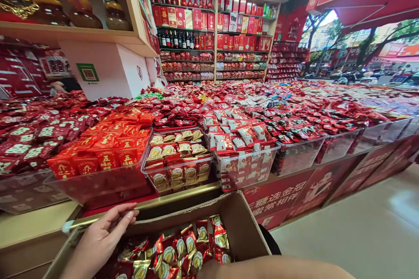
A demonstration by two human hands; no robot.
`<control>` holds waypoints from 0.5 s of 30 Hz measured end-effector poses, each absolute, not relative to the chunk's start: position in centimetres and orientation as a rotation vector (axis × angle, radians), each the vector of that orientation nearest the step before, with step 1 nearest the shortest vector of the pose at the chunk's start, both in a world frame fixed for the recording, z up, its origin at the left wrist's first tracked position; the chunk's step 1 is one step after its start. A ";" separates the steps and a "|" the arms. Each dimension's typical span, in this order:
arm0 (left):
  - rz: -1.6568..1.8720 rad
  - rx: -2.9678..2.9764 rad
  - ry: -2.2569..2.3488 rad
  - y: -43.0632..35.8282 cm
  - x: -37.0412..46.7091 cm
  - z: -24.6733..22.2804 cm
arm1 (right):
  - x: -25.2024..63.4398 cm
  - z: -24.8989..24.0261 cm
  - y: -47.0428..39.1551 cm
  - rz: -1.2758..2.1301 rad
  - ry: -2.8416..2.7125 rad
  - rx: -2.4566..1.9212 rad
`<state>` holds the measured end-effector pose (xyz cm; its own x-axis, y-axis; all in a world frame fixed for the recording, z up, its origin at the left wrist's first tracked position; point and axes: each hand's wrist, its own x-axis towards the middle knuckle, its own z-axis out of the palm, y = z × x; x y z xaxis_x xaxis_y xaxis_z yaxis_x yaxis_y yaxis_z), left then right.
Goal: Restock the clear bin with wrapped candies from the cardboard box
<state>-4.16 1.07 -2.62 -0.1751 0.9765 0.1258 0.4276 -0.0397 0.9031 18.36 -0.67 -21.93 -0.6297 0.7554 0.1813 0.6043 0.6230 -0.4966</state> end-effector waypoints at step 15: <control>0.913 1.265 1.124 -2.2 2.1 -1.3 | 17.9 -1.1 3.2 1.414 -1.594 -0.842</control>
<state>2.07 -2.25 -1.32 0.2375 0.9629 -0.1283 0.0714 0.1145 0.9909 17.91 3.20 -1.11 -0.4357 0.8881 0.1462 -0.0391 0.1436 -0.9889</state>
